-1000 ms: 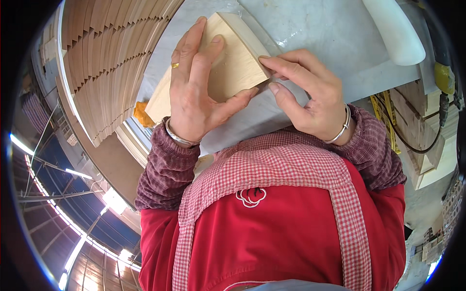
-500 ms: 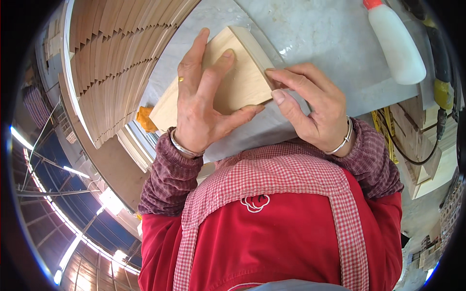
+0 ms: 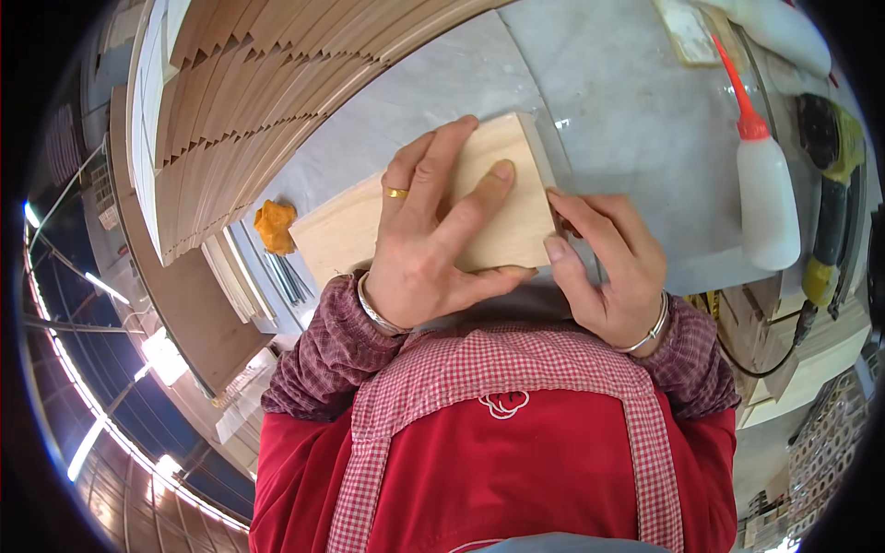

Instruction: Assembling wooden boxes by gluing and nailing wooden slats together on a production floor.

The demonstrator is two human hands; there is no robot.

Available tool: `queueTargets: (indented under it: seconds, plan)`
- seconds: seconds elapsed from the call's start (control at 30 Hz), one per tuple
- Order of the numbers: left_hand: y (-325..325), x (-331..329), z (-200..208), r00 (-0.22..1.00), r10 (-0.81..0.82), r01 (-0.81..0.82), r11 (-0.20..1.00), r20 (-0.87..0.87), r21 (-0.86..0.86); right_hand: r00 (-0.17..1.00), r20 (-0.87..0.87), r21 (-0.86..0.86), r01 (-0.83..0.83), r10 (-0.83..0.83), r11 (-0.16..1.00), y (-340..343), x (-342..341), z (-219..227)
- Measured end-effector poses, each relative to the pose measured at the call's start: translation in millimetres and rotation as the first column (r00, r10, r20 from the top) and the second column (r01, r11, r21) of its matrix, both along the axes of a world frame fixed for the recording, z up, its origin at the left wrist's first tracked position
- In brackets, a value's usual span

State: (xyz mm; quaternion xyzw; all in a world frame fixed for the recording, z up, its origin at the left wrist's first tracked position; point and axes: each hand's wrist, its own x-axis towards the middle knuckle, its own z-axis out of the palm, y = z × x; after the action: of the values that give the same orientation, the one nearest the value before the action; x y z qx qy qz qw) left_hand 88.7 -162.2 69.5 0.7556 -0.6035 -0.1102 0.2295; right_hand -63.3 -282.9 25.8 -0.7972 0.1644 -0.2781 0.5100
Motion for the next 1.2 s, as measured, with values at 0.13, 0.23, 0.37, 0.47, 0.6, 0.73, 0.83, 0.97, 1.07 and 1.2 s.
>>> queueTargets:
  seconds: [0.13, 0.23, 0.37, 0.47, 0.6, 0.73, 0.83, 0.97, 1.07, 1.2]
  plan:
    - [2.0, 0.9, 1.0, 1.0, 0.017, -0.017, 1.0, -0.014, 0.007, 0.999, -0.015, -0.017, -0.036, 0.036, 0.999, -1.2, 1.2, 1.3]
    - [2.6, 2.6, -1.0, 0.999, 0.031, -0.031, 1.0, -0.036, 0.0, 0.998, -0.026, -0.018, -0.054, 0.054, 0.998, -1.2, 2.6, 1.3]
    - [3.3, 5.2, -4.3, 0.996, 0.052, -0.053, 0.998, -0.079, -0.016, 0.997, -0.036, 0.008, -0.068, 0.069, 0.998, -1.4, 4.5, 1.5]
    - [4.8, 8.1, -3.7, 0.993, 0.051, -0.053, 0.999, -0.107, -0.014, 0.996, -0.047, 0.049, -0.077, 0.079, 0.996, -0.6, 6.7, 3.0]
    - [7.4, 12.3, -3.1, 0.99, 0.055, -0.058, 0.998, -0.129, -0.018, 0.994, -0.064, 0.069, -0.088, 0.092, 0.994, -0.6, 11.6, 6.6]
    - [10.1, 13.8, -2.7, 0.99, 0.052, -0.057, 0.998, -0.132, -0.031, 0.991, -0.089, 0.068, -0.091, 0.097, 0.993, 1.3, 12.2, 11.8]
    - [8.7, 16.9, -4.2, 0.994, 0.033, -0.038, 0.998, -0.105, -0.048, 0.989, -0.125, 0.051, -0.077, 0.083, 0.996, 1.7, 14.5, 12.5]
    - [10.3, 17.1, -2.3, 0.998, 0.028, -0.032, 0.996, -0.057, -0.084, 0.99, -0.123, 0.145, -0.051, 0.069, 0.988, 5.3, 12.0, 17.4]
    - [16.7, 15.2, -7.7, 0.999, 0.04, -0.036, 0.99, 0.032, -0.136, 0.998, -0.047, 0.199, -0.027, 0.038, 0.98, 12.4, 10.2, 12.7]
    - [10.4, 12.6, 2.9, 1.0, 0.003, -0.009, 0.949, -0.022, -0.314, 0.999, -0.035, 0.156, 0.006, -0.001, 0.988, 16.9, 9.9, 12.9]
